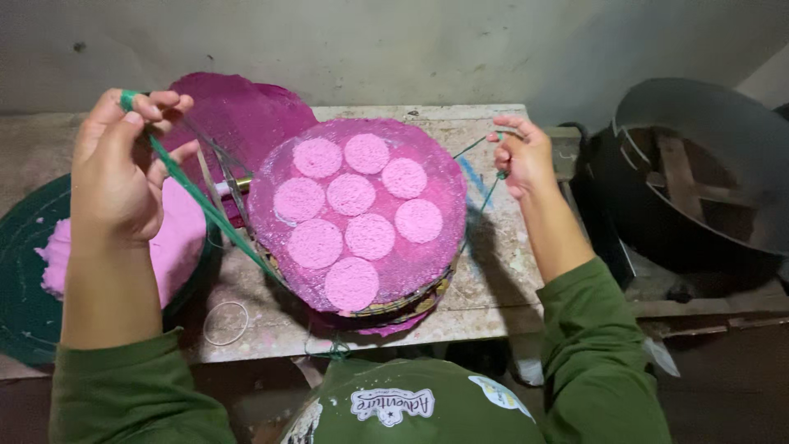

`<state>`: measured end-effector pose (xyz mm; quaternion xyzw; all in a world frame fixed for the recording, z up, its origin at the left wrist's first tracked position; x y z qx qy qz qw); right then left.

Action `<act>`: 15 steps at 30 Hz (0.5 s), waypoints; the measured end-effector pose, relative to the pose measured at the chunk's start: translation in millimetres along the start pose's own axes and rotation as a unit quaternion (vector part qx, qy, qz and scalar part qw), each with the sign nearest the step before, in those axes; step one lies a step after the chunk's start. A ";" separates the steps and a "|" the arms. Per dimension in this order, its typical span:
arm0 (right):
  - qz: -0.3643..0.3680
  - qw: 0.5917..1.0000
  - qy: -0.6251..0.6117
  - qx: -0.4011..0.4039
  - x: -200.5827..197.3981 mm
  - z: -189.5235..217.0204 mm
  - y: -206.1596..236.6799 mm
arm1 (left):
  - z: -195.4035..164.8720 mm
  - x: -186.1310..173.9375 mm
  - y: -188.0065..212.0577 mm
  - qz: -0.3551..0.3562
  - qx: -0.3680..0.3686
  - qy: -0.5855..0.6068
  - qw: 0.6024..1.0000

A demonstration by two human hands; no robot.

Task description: The person places pink dough into a mold, presses it with a plunger, and ejects circular cakes onto a mesh-covered tray. They repeat this process multiple times, then cover the tray with a mesh lid and secure it with a green string before moving the tray to a steamer.

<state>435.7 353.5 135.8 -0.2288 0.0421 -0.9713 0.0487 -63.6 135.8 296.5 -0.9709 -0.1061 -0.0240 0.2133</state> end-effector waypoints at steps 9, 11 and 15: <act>-0.019 0.999 0.030 -0.042 -10.2 56.6 37.1 | -10.5 33.1 -11.0 0.038 0.033 0.002 0.999; -0.038 0.996 0.060 -0.057 -16.7 74.3 47.6 | -16.0 45.4 -13.4 0.069 0.046 0.018 0.996; -0.039 0.992 0.086 -0.084 -29.0 107.1 73.0 | -31.1 69.2 -17.7 0.130 0.056 0.068 0.988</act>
Point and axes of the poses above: each hand's wrist, its own y-axis away from the middle knuckle, its own x-axis out of the palm, z = x × y, the point moved 9 cm from there along -y, towards the middle knuckle, and after that the axes turned 5 degrees about -y, right-handed, at the moved point
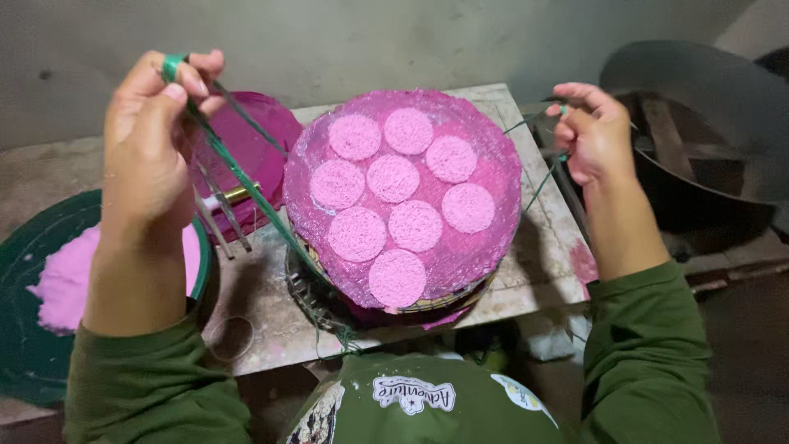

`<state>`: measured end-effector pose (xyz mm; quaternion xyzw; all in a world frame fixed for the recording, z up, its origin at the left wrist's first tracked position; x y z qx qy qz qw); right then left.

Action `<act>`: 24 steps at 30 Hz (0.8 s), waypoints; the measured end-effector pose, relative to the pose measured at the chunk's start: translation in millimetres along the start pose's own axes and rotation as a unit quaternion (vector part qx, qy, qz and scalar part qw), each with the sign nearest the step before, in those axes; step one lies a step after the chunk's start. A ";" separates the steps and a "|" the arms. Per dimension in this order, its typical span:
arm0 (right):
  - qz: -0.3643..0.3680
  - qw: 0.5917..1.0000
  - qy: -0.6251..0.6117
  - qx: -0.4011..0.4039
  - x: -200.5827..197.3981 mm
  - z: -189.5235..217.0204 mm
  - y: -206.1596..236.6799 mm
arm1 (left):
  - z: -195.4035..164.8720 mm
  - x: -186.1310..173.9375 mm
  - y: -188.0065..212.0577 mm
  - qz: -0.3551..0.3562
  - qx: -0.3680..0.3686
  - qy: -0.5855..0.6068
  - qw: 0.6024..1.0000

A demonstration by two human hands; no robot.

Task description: The person places pink dough into a mold, presses it with a plunger, and ejects circular cakes onto a mesh-covered tray. They repeat this process multiple times, then cover the tray with a mesh lid and secure it with a green string before moving the tray to a steamer.

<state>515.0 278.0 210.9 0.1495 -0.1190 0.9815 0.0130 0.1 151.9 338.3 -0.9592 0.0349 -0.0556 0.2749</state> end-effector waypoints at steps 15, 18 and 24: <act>-0.099 0.993 0.057 -0.030 -72.2 73.1 73.8 | 29.5 67.9 -44.4 0.120 0.015 0.043 0.992; -0.093 0.991 0.084 -0.039 -85.6 89.3 82.0 | 37.1 76.6 -55.5 0.155 0.046 0.049 0.986; -0.100 0.977 0.159 -0.101 -131.4 156.6 65.5 | 76.4 88.4 -96.2 0.151 0.069 -0.029 0.986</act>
Point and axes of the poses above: each hand's wrist, its own y-axis away from the middle knuckle, its own x-axis out of the palm, z = x × y, the point moved 9 cm from there along -y, towards the middle knuckle, and after that the axes turned 5 degrees about -y, right-handed, at the moved point
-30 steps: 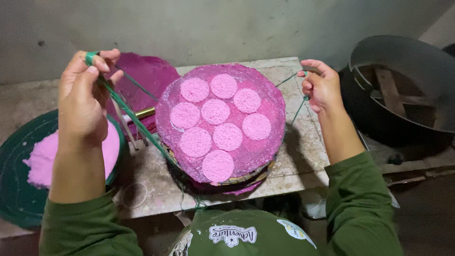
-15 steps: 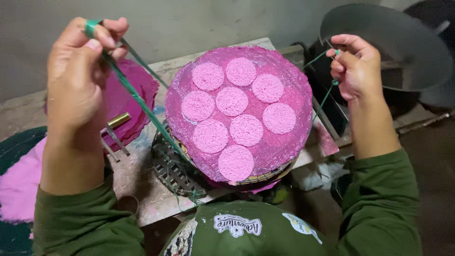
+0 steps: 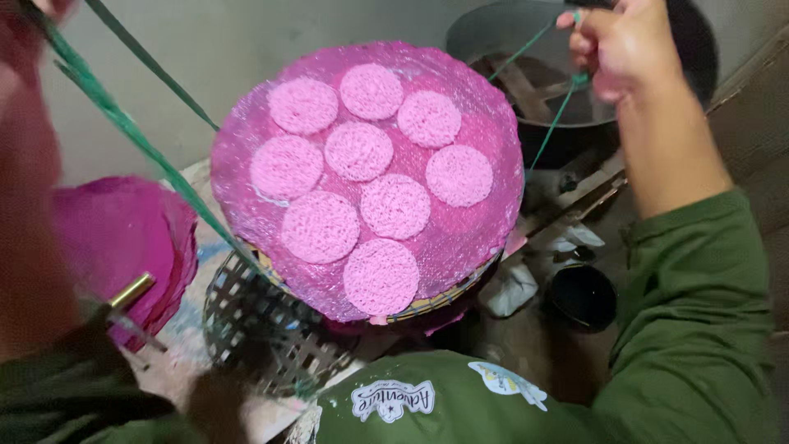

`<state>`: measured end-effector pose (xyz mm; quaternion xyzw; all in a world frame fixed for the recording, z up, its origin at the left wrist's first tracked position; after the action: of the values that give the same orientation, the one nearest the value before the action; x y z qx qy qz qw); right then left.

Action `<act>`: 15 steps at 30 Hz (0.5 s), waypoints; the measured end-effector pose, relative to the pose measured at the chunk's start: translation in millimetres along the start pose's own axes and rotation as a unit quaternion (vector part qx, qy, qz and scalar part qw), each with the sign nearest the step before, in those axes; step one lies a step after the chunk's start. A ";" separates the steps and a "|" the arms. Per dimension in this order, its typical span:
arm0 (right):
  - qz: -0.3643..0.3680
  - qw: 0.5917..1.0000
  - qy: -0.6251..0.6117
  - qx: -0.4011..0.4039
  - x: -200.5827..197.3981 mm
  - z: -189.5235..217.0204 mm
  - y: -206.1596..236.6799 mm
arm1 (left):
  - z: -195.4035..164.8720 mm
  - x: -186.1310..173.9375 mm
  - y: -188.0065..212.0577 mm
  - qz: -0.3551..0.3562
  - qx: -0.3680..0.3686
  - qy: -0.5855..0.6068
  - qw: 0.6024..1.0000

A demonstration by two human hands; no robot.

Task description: The person places pink dough into a mold, presses it with a plunger, and ejects circular cakes onto a mesh-covered tray. They repeat this process multiple times, then cover the tray with a mesh lid and secure it with a green string before moving the tray to a steamer.

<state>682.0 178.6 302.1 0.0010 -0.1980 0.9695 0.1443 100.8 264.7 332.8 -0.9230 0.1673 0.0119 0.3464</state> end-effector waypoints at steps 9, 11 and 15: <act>-0.084 0.958 0.261 0.082 -144.9 -2.9 -126.1 | 62.9 78.1 -82.8 -0.043 -0.042 -0.047 0.997; -0.083 0.940 0.322 0.075 -171.1 -4.6 -162.5 | 75.0 102.5 -102.3 -0.061 -0.045 -0.055 0.996; -0.067 0.891 0.446 0.060 -213.1 -16.9 -225.3 | 115.5 159.6 -133.9 -0.101 -0.057 -0.072 0.991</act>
<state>950.3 323.9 360.3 -0.4093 -0.0535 0.8661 0.2819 304.7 385.3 308.1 -0.9502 0.0469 0.0525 0.3034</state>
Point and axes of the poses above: each hand's wrist, its own y-axis away from the middle knuckle, its own x-axis out of the palm, z = x × y, the point moved 9 cm from there along -y, towards the middle knuckle, and after that the axes turned 5 degrees about -y, right-handed, at the moved point
